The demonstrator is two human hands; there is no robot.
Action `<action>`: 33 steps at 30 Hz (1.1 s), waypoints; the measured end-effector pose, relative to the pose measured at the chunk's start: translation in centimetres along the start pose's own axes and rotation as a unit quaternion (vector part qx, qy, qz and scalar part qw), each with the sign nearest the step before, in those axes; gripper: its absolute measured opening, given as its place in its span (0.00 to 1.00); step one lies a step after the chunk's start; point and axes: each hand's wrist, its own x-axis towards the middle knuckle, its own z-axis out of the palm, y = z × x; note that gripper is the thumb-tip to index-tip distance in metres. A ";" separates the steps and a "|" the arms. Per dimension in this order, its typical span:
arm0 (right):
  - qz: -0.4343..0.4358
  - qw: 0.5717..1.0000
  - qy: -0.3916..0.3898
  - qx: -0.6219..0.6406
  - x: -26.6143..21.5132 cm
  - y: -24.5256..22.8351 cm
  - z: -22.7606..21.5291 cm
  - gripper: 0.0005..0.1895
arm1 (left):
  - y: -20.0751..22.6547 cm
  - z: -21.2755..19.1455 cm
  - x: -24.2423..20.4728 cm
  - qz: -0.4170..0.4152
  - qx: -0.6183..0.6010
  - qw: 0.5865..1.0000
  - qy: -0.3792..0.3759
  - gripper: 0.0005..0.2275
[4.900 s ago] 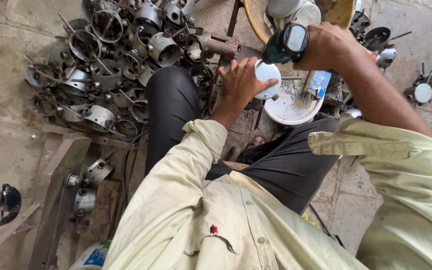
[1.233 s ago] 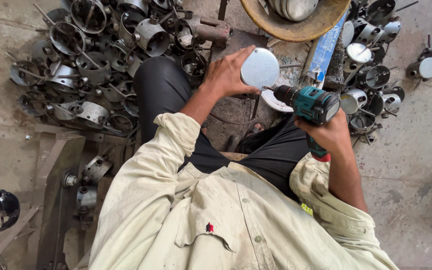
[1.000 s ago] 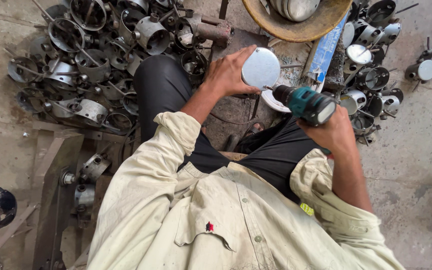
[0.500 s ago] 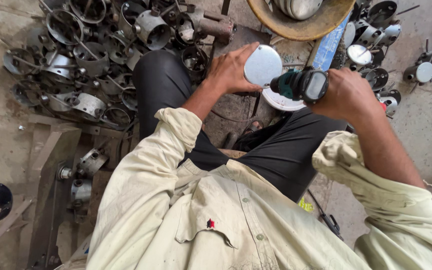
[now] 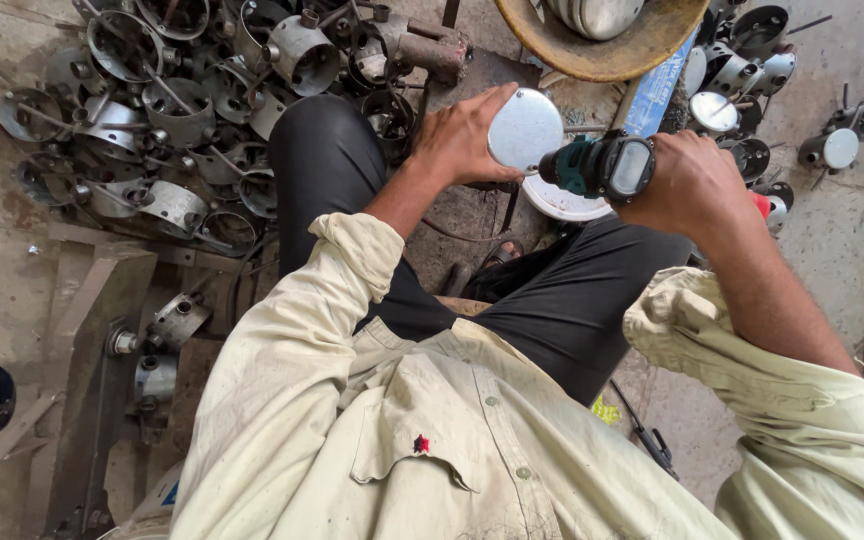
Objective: The person sits on the floor and uses a cordless drill to make holes in small, round metal discs. They hold the discs in their left hand and operate the drill with their right hand, occasionally wiping the discs with a cloth. The person places finished discs into a yellow bowl and picks up new ones from a pile of metal parts.
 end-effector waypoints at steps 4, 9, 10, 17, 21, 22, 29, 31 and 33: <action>0.007 0.999 -0.028 -0.036 0.2 0.1 0.2 0.20 | 0.0 -0.3 0.1 -0.015 -0.008 1.000 -0.019 0.59; 0.011 0.995 -0.082 -0.055 0.9 1.5 1.7 0.21 | 0.2 -0.5 0.1 -0.009 0.002 1.000 -0.019 0.60; 0.003 0.994 -0.094 -0.052 1.4 2.1 1.9 0.23 | 0.2 -0.6 0.0 -0.009 0.001 1.000 -0.021 0.60; -0.095 0.983 -0.056 0.146 3.7 5.6 2.5 0.26 | 0.1 -0.3 0.5 -0.015 -0.003 0.999 -0.041 0.59; -0.076 0.994 -0.040 0.070 2.7 5.1 2.0 0.20 | -0.2 0.0 0.5 0.001 -0.002 1.000 -0.020 0.59; -0.073 0.995 -0.037 0.048 2.5 4.8 1.8 0.19 | -0.3 0.2 0.3 0.011 0.001 1.000 -0.003 0.59; -0.081 0.997 -0.010 -0.009 2.6 2.9 0.7 0.18 | -0.1 -0.5 0.2 -0.010 -0.007 0.999 -0.040 0.58; -0.081 0.996 -0.019 0.025 2.4 3.0 1.0 0.17 | 0.2 -0.6 -0.1 -0.002 0.003 1.000 -0.021 0.58; -0.117 0.992 0.024 0.034 2.7 3.1 0.7 0.19 | 0.1 -1.3 0.2 0.006 0.005 1.000 -0.010 0.57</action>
